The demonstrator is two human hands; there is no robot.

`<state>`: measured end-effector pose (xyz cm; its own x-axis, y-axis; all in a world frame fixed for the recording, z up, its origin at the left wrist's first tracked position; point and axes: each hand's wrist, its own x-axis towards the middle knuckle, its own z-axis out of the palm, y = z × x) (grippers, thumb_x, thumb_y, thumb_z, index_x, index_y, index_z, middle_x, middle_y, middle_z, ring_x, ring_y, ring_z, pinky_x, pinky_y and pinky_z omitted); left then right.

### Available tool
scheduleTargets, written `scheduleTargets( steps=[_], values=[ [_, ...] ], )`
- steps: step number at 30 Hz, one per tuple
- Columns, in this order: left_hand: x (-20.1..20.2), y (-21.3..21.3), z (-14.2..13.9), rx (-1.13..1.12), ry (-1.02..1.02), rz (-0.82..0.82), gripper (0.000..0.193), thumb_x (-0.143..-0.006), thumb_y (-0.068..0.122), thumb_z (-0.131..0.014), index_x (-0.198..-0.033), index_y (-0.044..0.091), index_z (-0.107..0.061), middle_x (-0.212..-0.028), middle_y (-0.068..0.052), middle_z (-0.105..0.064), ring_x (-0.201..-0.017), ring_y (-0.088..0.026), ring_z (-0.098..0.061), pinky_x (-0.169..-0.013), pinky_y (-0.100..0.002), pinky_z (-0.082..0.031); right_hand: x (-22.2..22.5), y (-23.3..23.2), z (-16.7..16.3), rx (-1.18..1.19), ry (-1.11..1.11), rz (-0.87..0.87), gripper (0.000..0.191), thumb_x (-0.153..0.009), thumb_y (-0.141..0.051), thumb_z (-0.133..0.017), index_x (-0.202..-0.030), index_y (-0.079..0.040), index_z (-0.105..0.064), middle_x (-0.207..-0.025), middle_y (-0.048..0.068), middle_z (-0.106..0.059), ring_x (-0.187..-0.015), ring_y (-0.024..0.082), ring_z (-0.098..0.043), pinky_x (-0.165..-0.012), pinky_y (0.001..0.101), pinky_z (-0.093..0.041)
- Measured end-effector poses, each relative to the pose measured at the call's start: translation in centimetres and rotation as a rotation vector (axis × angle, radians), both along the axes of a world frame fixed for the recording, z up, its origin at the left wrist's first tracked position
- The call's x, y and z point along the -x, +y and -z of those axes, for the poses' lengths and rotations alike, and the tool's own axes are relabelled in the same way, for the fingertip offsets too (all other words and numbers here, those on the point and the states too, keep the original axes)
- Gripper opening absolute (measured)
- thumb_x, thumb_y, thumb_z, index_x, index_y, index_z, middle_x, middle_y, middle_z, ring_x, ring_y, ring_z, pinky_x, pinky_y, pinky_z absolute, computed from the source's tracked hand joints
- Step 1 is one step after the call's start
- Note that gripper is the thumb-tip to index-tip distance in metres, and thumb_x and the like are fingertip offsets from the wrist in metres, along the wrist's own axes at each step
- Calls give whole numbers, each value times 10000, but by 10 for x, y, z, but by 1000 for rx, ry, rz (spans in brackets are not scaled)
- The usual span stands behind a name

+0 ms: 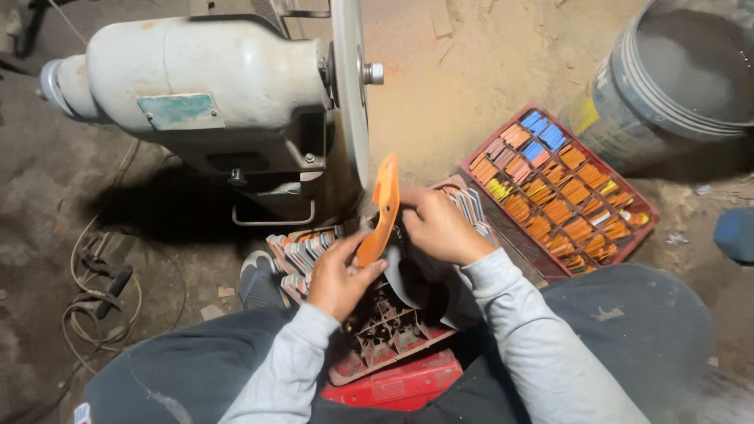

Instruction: The person sits on the floor of a workshop and holds small flat pieces one at a time against a spinning disc sander to sand their edges. They turn each piece to sand different sides, then place the finished piece into a compartmented tray and pick up the next piece.

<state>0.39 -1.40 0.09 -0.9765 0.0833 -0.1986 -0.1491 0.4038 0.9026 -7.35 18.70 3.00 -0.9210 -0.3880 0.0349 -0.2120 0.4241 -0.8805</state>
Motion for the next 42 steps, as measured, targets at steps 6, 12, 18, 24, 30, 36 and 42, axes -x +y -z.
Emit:
scheduleTargets(
  steps=[6, 12, 18, 24, 30, 36, 42],
  values=[
    [56, -6, 11, -628, -152, 37, 419, -895, 176, -771, -1233, -38, -644, -988, -62, -687, -753, -105, -626, -665, -263, -531, 30, -31, 5, -23, 304, 92, 577, -797, 78, -480, -1366, 51, -574, -1260, 291, -583, -1196, 450, -578, -1044, 442, -472],
    [87, -8, 12, -615, -163, 57, 261, -956, 162, -748, -1010, -73, -646, -765, -69, -630, -614, -149, -580, -563, -303, -500, 58, -47, 10, -43, 369, 162, 591, -773, 104, -475, -1347, 44, -600, -1148, 279, -594, -1115, 464, -574, -1002, 471, -481],
    [68, -14, 8, -611, -237, 68, 184, -953, 119, -704, -1000, -53, -658, -750, -41, -631, -600, -127, -561, -544, -287, -490, 33, -54, 12, -96, 356, 180, 512, -764, 74, -509, -1263, 45, -620, -1115, 273, -593, -1099, 450, -556, -984, 474, -471],
    [17, -25, -2, -617, -354, 97, 288, -908, 110, -707, -1176, 11, -671, -750, -21, -621, -623, -102, -584, -586, -260, -502, -11, -51, 5, -112, 371, 123, 504, -724, 68, -536, -1219, 70, -625, -1086, 282, -598, -1058, 465, -548, -946, 492, -466],
    [-18, -41, -14, 219, 63, 123, 473, -757, 151, -856, -1182, 44, -676, -861, -63, -651, -676, -122, -577, -639, -314, -507, -29, -18, 0, -45, 123, -265, 460, -722, 45, -520, -1136, 24, -720, -1128, 259, -684, -1093, 434, -618, -994, 459, -468],
    [-6, -33, -4, 250, 54, 53, 502, -770, 177, -868, -1216, 43, -682, -893, -93, -662, -688, -170, -598, -650, -331, -523, -18, -10, 2, -72, -73, -116, 449, -785, 14, -492, -1183, -6, -699, -1086, 211, -707, -1065, 383, -670, -953, 418, -517],
    [44, -12, 11, -429, -182, 33, 454, -870, 160, -785, -1250, -49, -651, -933, -38, -682, -763, -112, -640, -683, -273, -557, 12, -28, -1, -11, 282, 30, 532, -780, 63, -485, -1302, 59, -590, -1160, 279, -600, -1121, 457, -590, -1002, 476, -484]
  ],
)
